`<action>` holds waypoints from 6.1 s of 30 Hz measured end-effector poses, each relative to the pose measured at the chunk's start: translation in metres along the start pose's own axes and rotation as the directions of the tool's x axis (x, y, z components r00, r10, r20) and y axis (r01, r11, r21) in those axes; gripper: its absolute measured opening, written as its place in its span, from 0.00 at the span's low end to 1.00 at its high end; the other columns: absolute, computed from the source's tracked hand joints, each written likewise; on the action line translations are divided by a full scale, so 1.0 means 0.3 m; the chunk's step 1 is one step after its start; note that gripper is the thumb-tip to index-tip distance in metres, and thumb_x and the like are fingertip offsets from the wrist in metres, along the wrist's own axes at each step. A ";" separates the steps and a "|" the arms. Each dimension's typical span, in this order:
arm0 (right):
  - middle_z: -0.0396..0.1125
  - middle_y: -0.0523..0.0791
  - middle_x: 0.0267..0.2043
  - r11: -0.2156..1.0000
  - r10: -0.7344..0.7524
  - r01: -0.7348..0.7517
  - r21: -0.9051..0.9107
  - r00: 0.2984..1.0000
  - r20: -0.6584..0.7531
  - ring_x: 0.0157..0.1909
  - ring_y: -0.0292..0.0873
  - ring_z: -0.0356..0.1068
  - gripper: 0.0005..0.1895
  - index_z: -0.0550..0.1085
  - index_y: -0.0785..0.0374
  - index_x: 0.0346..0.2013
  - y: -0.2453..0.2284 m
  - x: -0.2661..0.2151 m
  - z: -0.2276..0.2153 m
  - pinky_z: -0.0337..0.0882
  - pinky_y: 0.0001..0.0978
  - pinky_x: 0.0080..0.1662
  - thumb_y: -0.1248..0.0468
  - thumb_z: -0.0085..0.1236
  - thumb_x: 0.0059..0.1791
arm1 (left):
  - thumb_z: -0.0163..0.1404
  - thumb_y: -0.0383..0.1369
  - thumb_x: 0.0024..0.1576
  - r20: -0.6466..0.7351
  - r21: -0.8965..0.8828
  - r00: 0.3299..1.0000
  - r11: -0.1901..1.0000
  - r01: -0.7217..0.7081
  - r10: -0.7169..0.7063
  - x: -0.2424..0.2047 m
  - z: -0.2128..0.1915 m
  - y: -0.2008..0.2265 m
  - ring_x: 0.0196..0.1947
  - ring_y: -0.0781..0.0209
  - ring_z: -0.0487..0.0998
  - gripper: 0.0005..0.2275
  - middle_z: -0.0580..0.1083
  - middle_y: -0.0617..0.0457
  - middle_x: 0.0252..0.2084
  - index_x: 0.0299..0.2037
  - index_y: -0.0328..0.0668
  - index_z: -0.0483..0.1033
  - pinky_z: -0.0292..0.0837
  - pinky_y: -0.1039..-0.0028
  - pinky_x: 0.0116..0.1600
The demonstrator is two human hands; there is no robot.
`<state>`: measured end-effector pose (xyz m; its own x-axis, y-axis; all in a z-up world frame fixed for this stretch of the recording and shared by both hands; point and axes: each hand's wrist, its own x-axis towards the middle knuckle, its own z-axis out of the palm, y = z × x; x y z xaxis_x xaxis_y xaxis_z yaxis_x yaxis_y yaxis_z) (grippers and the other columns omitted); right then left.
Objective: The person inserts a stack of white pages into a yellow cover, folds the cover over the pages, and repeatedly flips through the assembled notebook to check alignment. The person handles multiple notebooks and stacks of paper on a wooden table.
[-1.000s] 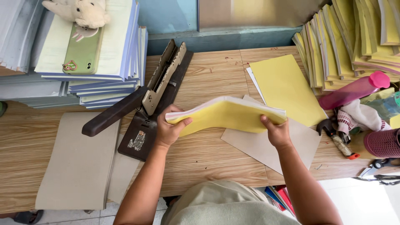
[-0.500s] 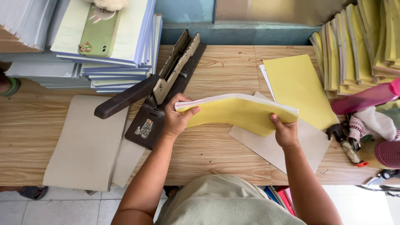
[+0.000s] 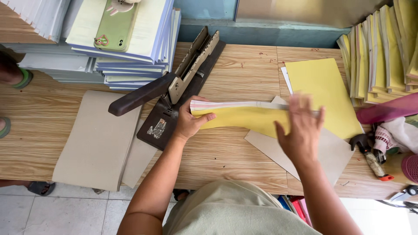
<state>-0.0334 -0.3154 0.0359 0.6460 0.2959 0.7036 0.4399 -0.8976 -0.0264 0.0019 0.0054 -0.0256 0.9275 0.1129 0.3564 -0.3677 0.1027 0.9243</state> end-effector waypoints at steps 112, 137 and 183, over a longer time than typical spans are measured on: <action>0.76 0.50 0.38 0.255 0.491 -0.359 0.898 0.848 0.200 0.37 0.38 0.73 0.15 0.77 0.67 0.51 0.110 0.010 0.021 0.78 0.40 0.41 0.63 0.60 0.52 | 0.58 0.27 0.57 0.075 0.005 0.927 0.930 -0.369 0.367 0.140 0.282 0.298 0.44 0.58 0.80 0.10 0.80 0.43 0.40 0.45 0.30 0.77 0.77 0.59 0.52; 0.70 0.60 0.54 0.554 0.407 -0.041 0.831 0.884 -0.228 0.54 0.54 0.74 0.33 0.57 0.70 0.62 0.011 0.118 -0.110 0.72 0.44 0.57 0.74 0.65 0.47 | 0.67 0.23 0.47 0.069 -0.080 0.960 0.961 -0.265 0.271 0.140 0.266 0.284 0.37 0.65 0.80 0.13 0.80 0.44 0.33 0.39 0.30 0.77 0.78 0.69 0.43; 0.69 0.49 0.33 0.569 0.573 -0.198 0.798 0.792 -0.211 0.36 0.42 0.68 0.35 0.71 0.73 0.51 -0.047 0.012 -0.167 0.70 0.37 0.51 0.72 0.80 0.34 | 0.63 0.21 0.50 0.084 -0.111 0.924 0.925 -0.364 0.373 0.139 0.216 0.182 0.39 0.53 0.80 0.13 0.76 0.37 0.37 0.39 0.26 0.71 0.75 0.66 0.46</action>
<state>-0.0686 -0.3180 0.0743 0.6319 -0.3490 0.6921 0.6200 -0.3083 -0.7215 0.0251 -0.0484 0.0485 0.7254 0.0595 0.6858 -0.6848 0.1641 0.7100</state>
